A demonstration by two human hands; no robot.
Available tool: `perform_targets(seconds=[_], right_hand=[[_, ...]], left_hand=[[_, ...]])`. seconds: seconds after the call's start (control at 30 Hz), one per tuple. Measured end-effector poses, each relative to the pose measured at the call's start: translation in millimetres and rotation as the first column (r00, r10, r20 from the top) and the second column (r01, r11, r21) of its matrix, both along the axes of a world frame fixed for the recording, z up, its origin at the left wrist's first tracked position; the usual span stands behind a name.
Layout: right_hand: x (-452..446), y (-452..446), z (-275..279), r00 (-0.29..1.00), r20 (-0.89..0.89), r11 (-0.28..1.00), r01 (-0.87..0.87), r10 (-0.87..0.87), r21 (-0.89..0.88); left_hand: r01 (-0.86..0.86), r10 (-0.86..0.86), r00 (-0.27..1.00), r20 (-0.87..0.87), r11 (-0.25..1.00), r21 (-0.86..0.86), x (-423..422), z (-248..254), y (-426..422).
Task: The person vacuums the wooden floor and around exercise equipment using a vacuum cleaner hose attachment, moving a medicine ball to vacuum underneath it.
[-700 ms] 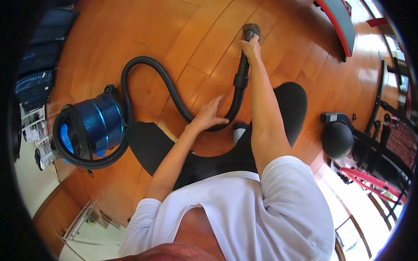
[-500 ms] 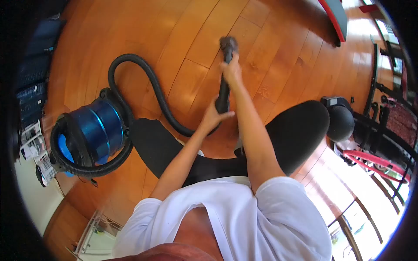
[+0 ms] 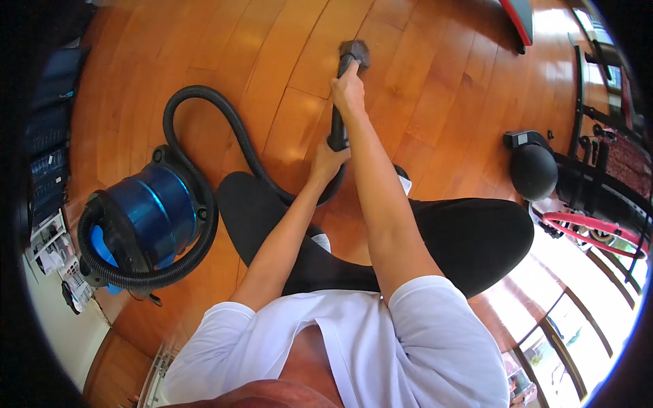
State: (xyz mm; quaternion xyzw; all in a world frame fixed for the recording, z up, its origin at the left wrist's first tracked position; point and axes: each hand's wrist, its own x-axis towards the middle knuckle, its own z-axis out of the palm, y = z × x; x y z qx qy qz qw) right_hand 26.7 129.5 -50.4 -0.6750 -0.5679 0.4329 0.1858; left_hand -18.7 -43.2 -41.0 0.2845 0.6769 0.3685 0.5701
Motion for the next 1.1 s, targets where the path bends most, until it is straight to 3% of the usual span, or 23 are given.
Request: perform_targets(seconds=[0.03,0.07,0.13,0.17,0.27,0.3,0.37,0.5,0.6,0.63,0.67,0.7,0.8,0.83,0.9,0.93,1.1], right_hand=[[2.5,-15.6,-2.0,1.000,0.002,0.999,-0.022,0.022,0.032],[3.9,-43.6,-4.3,0.989,0.146,0.984,-0.062,0.038,0.167],[2.8,-96.7,41.1,1.000,-0.012,0.990,0.004,-0.006,-0.141],[2.6,-116.3,49.6,0.993,-0.095,0.964,0.040,-0.067,-0.261],[-7.1,-127.7,70.8,0.973,-0.149,0.942,0.121,-0.174,-0.314],[-10.0,-125.6,60.2,0.988,-0.095,0.961,0.096,-0.124,-0.259],[-17.3,-114.9,30.5,0.999,0.016,0.987,0.037,-0.035,-0.155],[-34.1,-64.8,42.7,0.996,0.035,0.971,0.088,-0.082,-0.224],[-50.8,-46.5,32.5,0.991,0.030,0.970,0.133,-0.130,-0.204],[-53.4,-48.3,35.4,0.992,0.026,0.975,0.130,-0.127,-0.182],[-54.4,-50.0,38.3,0.992,0.021,0.979,0.125,-0.123,-0.159],[-45.7,-59.3,47.8,0.987,-0.089,0.962,0.108,-0.133,-0.250],[-32.0,-103.0,35.7,0.992,-0.075,0.988,0.087,-0.098,-0.130],[-27.5,-103.7,50.7,0.963,-0.196,0.964,0.137,-0.183,-0.226],[-16.0,-97.4,75.5,0.840,-0.400,0.884,0.180,-0.366,-0.431],[-12.1,-94.4,62.3,0.769,-0.485,0.891,0.239,-0.416,-0.385],[7.1,-93.1,56.7,0.684,-0.556,0.863,0.232,-0.472,-0.448]], left_hand=[[0.030,-0.030,0.999,-0.020,0.999,0.026,-2.0,8.2,-5.1],[0.024,-0.024,0.999,-0.036,1.000,-0.009,-0.7,22.5,-24.3],[0.047,-0.058,0.993,-0.103,0.993,-0.110,-2.1,46.4,-71.6],[0.148,-0.169,0.981,-0.091,0.967,-0.207,-7.7,55.4,-88.3],[0.104,-0.154,0.968,-0.200,0.965,-0.243,-10.3,66.8,-97.5],[0.121,-0.150,0.951,-0.272,0.985,-0.120,-7.0,63.9,-89.0],[0.066,-0.082,0.930,-0.359,0.996,-0.056,-5.4,53.4,-65.8],[0.132,-0.050,0.866,-0.497,0.982,0.132,-22.8,12.4,-18.8],[0.069,-0.067,0.976,-0.206,0.998,0.006,-48.2,37.9,14.4],[0.044,-0.045,0.988,-0.150,0.999,-0.005,-51.0,39.3,13.4],[0.058,-0.053,0.976,-0.211,0.998,0.019,-49.1,45.0,8.2],[0.074,-0.060,0.962,-0.268,0.996,0.040,-44.7,54.0,-3.7],[0.124,-0.133,0.940,-0.314,0.991,-0.050,-36.2,70.2,-38.9],[0.140,-0.167,0.937,-0.308,0.984,-0.107,-35.5,71.2,-43.8],[0.240,-0.291,0.822,-0.490,0.957,-0.165,-30.3,72.8,-35.0],[0.284,-0.347,0.745,-0.569,0.938,-0.200,-25.6,73.4,-28.5],[0.330,-0.370,0.699,-0.612,0.926,-0.183,-11.1,70.7,-27.2]])
